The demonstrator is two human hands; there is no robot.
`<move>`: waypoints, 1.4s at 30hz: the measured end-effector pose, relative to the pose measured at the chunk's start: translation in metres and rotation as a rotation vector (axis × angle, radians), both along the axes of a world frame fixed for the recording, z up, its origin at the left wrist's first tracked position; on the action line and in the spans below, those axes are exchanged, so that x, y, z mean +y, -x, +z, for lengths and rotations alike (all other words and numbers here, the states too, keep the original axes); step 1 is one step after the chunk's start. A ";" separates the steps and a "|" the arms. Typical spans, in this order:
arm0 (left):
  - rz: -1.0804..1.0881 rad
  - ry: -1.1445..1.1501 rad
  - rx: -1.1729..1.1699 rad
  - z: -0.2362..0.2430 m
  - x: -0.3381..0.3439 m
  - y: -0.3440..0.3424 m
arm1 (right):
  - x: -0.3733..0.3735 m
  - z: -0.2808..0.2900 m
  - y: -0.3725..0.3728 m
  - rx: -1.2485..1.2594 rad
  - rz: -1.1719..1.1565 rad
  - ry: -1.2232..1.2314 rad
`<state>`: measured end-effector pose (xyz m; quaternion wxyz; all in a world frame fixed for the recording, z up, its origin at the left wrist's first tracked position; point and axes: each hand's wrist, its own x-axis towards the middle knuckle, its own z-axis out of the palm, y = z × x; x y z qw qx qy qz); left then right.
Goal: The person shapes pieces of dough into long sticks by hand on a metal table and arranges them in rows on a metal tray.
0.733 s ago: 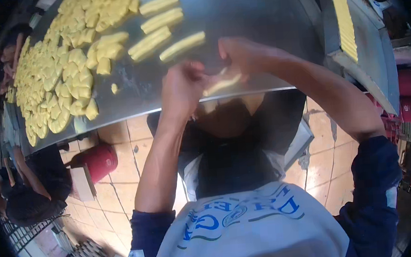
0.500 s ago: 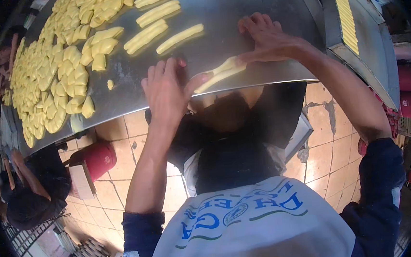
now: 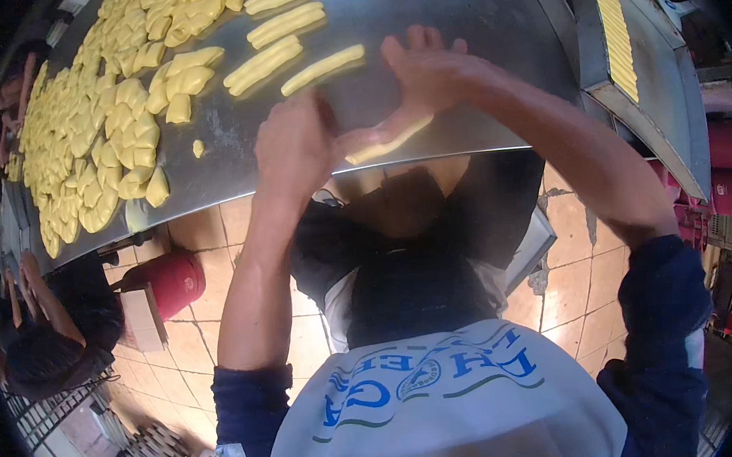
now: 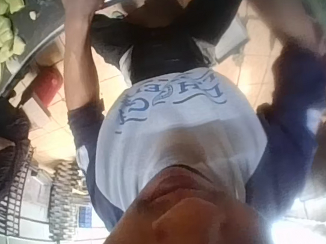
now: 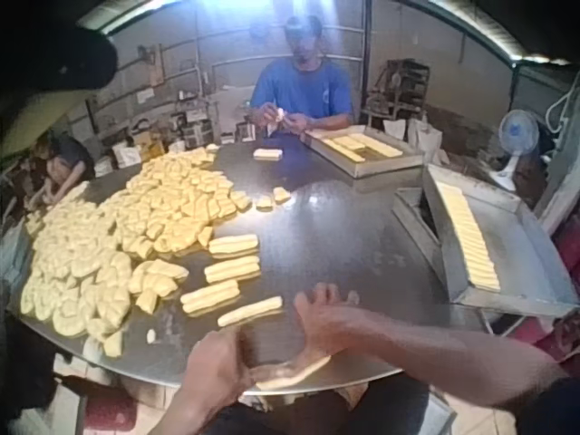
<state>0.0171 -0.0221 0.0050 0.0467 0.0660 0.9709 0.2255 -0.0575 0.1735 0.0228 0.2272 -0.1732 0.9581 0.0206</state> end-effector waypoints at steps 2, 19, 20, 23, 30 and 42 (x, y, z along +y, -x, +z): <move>0.015 0.064 0.026 -0.001 0.002 0.000 | -0.001 0.003 -0.001 -0.048 0.050 0.058; 0.080 0.025 0.186 0.000 0.000 -0.011 | 0.040 0.003 0.017 -0.035 0.006 0.070; 0.045 0.055 0.206 0.001 0.005 -0.012 | 0.041 0.001 0.016 -0.117 0.077 0.066; 0.011 0.070 0.195 0.002 0.019 -0.007 | 0.036 -0.009 0.010 -0.030 0.003 0.086; 0.042 0.110 0.132 0.003 0.008 -0.003 | 0.037 -0.008 0.011 0.119 -0.106 0.047; 0.031 0.056 0.258 -0.009 -0.003 -0.008 | 0.020 0.001 0.021 0.081 -0.227 -0.067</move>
